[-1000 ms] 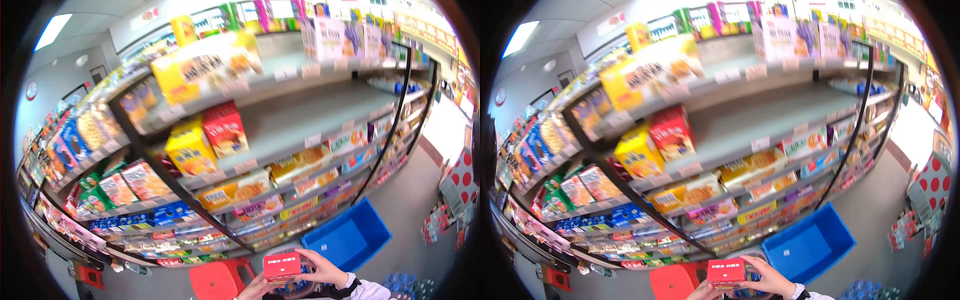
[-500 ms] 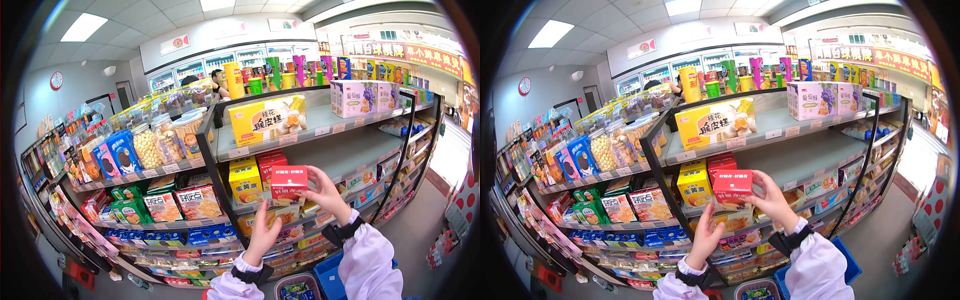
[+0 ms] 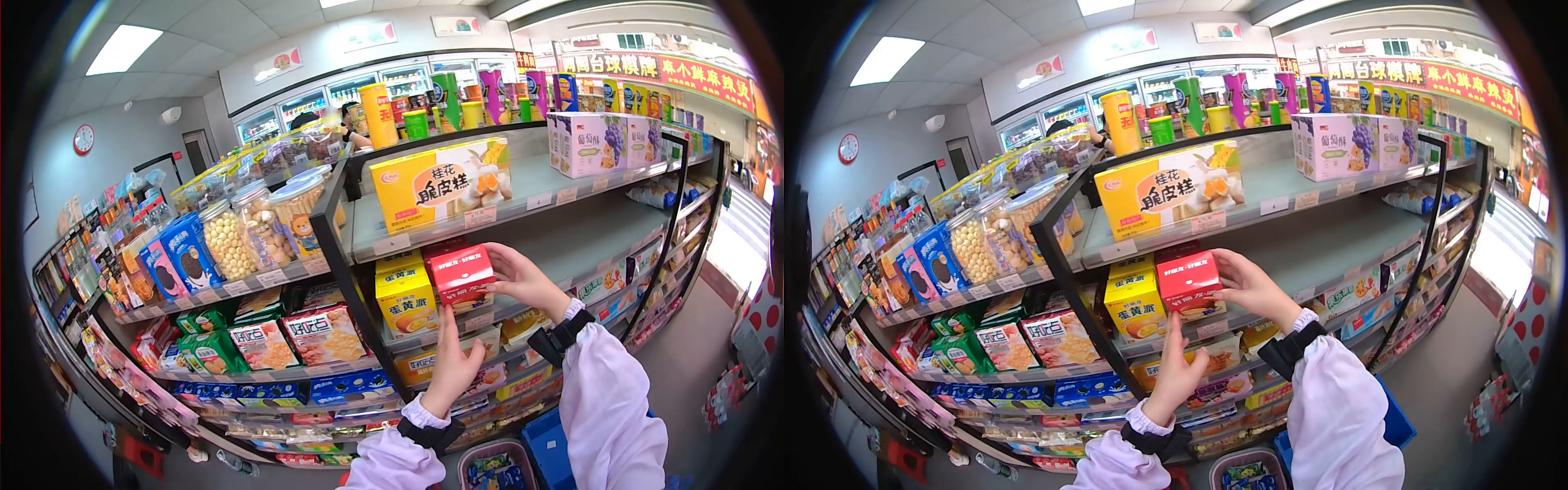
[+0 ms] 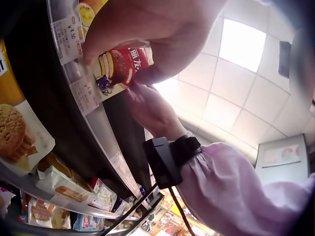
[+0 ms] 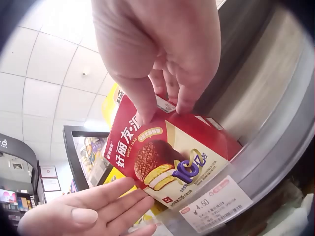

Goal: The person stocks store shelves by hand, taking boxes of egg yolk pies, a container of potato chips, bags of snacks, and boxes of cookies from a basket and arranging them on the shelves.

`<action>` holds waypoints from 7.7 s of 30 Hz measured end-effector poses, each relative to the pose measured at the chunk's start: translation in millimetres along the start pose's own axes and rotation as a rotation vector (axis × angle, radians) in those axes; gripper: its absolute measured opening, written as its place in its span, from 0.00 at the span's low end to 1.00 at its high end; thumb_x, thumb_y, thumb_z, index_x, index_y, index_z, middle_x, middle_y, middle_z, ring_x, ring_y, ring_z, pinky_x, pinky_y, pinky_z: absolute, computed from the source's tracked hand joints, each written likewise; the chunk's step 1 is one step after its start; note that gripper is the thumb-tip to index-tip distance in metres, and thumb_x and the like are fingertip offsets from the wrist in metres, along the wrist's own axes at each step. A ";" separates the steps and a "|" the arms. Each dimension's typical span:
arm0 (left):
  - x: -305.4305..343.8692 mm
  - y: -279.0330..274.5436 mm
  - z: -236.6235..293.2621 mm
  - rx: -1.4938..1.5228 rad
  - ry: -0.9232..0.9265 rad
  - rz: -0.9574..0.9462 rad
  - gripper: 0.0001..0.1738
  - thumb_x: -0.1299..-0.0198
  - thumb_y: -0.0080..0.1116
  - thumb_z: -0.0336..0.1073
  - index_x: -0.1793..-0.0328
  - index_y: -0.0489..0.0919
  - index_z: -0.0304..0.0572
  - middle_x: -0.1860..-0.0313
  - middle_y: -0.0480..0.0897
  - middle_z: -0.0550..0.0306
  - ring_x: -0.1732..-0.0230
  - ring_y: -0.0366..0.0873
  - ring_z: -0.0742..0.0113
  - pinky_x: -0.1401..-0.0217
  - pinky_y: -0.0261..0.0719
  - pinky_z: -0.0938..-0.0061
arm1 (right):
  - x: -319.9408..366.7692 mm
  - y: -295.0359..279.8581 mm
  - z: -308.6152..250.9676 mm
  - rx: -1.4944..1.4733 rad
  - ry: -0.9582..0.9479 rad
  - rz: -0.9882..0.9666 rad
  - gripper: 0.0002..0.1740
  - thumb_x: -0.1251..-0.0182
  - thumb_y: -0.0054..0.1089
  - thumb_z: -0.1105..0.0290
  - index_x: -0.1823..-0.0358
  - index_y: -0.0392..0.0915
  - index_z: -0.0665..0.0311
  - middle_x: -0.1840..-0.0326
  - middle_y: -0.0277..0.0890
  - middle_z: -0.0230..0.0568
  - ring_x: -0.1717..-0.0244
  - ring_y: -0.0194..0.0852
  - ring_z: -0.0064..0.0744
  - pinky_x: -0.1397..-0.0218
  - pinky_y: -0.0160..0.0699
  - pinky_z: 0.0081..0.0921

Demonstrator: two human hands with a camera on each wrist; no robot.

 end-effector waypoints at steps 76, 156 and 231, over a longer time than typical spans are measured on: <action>-62.8 9.1 63.6 -0.976 0.392 0.017 0.35 0.54 0.54 0.37 0.39 0.63 0.22 0.38 0.63 0.29 0.36 0.60 0.41 0.32 0.54 0.52 | -118.4 -10.7 39.1 0.746 0.098 -0.107 0.21 0.34 0.48 0.58 0.47 0.72 0.65 0.45 0.71 0.48 0.44 0.68 0.38 0.40 0.64 0.29; 600.3 287.5 -282.6 -0.073 -1.118 -0.545 0.13 0.49 0.52 0.29 0.56 0.78 0.36 0.63 0.79 0.44 0.67 0.78 0.53 0.62 0.77 0.65 | 760.8 129.2 430.7 0.076 1.394 -0.062 0.09 0.42 0.50 0.73 0.62 0.77 0.67 0.68 0.78 0.44 0.65 0.78 0.36 0.60 0.76 0.28; 629.6 221.8 -376.5 0.581 -1.565 0.126 0.33 0.35 0.32 0.56 0.32 0.55 0.39 0.35 0.64 0.50 0.36 0.63 0.55 0.34 0.61 0.60 | 557.7 162.4 529.1 0.231 0.806 0.149 0.25 0.48 0.53 0.67 0.47 0.68 0.68 0.50 0.66 0.48 0.48 0.66 0.44 0.44 0.68 0.33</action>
Point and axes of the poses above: each hand's wrist, its own x-axis away from the middle knuckle, its own y-axis out of the palm, z = x × y, the point moved 9 cm from there along -x, towards the middle knuckle
